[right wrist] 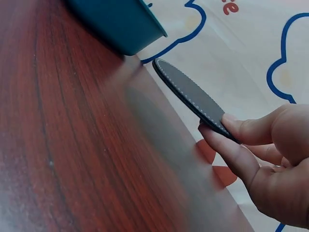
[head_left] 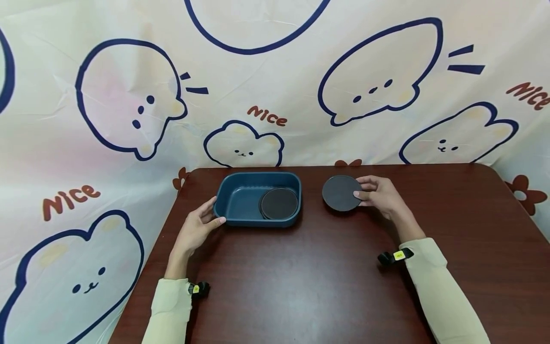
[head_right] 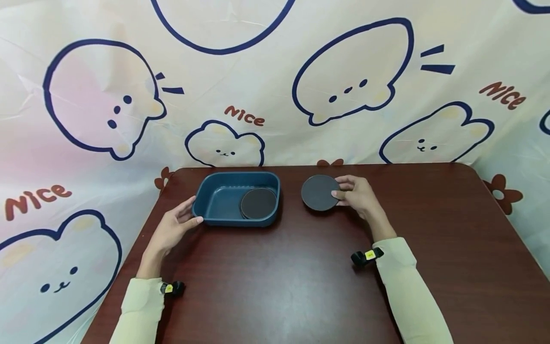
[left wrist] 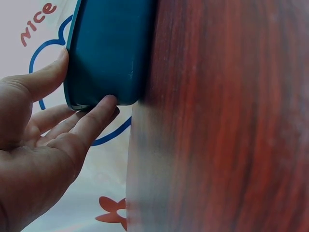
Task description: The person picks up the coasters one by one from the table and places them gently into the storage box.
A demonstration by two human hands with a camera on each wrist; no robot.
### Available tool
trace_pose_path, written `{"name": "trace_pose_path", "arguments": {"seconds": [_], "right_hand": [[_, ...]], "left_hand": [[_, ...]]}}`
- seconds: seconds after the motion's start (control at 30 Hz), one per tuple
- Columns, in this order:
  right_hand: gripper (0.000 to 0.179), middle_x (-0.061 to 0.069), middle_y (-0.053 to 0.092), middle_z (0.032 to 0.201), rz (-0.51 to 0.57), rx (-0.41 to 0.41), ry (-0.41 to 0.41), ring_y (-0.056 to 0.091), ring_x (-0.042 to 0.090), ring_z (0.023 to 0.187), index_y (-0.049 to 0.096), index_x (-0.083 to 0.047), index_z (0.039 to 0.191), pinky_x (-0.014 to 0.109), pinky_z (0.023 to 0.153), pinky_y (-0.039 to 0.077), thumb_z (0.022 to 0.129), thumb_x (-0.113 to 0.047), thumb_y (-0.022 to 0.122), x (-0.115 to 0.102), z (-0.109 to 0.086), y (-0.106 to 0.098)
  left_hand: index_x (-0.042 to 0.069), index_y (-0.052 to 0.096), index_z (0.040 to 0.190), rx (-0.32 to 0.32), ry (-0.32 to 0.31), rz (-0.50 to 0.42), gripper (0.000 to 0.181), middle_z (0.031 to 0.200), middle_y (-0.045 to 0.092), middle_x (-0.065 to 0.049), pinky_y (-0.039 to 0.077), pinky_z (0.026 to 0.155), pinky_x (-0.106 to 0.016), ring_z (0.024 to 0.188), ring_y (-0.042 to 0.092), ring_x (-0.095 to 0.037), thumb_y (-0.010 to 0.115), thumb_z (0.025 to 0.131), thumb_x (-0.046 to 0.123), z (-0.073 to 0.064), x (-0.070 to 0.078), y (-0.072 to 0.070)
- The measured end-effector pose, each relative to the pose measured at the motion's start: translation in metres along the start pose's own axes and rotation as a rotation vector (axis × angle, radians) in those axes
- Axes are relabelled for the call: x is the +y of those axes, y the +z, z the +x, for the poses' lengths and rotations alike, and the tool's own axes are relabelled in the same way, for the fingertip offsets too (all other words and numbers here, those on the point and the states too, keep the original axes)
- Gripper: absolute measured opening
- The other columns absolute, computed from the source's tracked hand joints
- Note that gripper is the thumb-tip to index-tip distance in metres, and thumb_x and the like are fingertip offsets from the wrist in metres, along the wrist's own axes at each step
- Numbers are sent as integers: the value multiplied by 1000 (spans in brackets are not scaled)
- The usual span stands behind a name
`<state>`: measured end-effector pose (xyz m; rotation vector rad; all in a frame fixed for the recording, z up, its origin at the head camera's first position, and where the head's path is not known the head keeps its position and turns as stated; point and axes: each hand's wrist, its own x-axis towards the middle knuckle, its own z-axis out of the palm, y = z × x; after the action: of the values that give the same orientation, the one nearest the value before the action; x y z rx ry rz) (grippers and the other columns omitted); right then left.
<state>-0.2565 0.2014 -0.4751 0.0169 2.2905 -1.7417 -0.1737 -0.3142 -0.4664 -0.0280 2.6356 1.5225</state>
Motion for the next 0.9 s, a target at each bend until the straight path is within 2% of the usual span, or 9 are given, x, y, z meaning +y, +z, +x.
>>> {"name": "trace_pose_path", "arguments": {"seconds": [0.43, 0.63, 0.9], "right_hand": [[59, 3, 67, 117, 117, -9, 31, 77, 6, 88, 44, 4, 157, 28, 86, 66, 105, -8, 69, 3, -11, -7], [60, -4, 70, 111, 181, -23, 39, 78, 7, 90, 40, 3, 158, 25, 84, 65, 106, -6, 67, 2, -14, -11], [61, -7, 73, 107, 250, -51, 24, 79, 7, 91, 37, 7, 159, 24, 83, 65, 106, -3, 65, -4, -19, -11]], "left_hand": [[15, 30, 171, -3, 16, -9, 78, 169, 42, -23, 49, 113, -53, 151, 50, -42, 71, 105, 16, 1, 0, 0], [15, 30, 171, -4, 12, -6, 78, 169, 42, -22, 49, 114, -54, 152, 50, -41, 71, 106, 17, 1, 0, -1], [15, 30, 171, 1, 12, 11, 77, 169, 43, -20, 50, 114, -53, 151, 51, -40, 71, 106, 18, 3, -6, 0]]}}
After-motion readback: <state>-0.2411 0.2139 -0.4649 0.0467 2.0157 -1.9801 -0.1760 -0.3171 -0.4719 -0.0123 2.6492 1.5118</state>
